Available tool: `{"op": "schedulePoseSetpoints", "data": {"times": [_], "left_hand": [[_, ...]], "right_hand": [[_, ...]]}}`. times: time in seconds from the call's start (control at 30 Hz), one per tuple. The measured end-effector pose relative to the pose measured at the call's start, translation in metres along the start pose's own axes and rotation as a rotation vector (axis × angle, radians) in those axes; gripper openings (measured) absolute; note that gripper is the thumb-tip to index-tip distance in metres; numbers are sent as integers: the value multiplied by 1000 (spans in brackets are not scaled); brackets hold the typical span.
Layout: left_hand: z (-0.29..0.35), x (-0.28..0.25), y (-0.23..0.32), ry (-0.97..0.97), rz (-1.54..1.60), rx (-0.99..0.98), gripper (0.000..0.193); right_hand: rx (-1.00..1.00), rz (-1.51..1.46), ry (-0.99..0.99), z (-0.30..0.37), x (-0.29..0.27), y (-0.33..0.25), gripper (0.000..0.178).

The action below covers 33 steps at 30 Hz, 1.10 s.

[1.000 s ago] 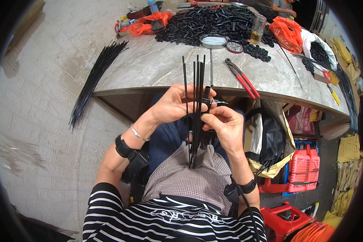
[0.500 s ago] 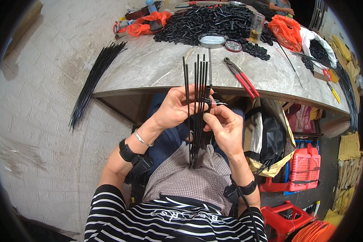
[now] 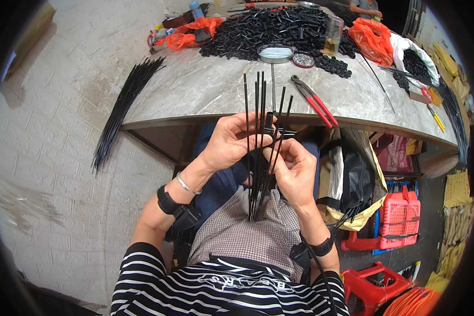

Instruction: Assembling umbrella frames by sliding spokes into a central hub and securing components.

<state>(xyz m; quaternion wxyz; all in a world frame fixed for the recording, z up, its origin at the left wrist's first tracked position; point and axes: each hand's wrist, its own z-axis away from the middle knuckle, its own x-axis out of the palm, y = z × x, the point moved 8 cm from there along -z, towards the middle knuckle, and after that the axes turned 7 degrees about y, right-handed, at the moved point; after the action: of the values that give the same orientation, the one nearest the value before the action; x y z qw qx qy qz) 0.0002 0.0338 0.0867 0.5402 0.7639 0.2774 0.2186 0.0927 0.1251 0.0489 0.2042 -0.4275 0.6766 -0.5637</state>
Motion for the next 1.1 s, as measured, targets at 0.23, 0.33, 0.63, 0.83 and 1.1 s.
{"op": "schedulePoseSetpoints", "data": {"times": [0.23, 0.33, 0.63, 0.83, 1.1], "left_hand": [[5, -2, 2, 56, -39, -10, 36], [4, -3, 2, -14, -9, -19, 36], [0, -6, 4, -137, -22, -69, 39], [1, -7, -5, -113, 125, -105, 39], [1, -11, -12, -37, 146, -85, 35]], "right_hand": [[-4, 33, 57, 4, 0, -3, 11], [100, -111, -21, 1, 5, 0, 11], [266, -207, -138, -4, 8, 20, 11], [146, -242, -44, -2, 9, 10, 8], [129, -152, -25, -3, 9, 1, 9]]}}
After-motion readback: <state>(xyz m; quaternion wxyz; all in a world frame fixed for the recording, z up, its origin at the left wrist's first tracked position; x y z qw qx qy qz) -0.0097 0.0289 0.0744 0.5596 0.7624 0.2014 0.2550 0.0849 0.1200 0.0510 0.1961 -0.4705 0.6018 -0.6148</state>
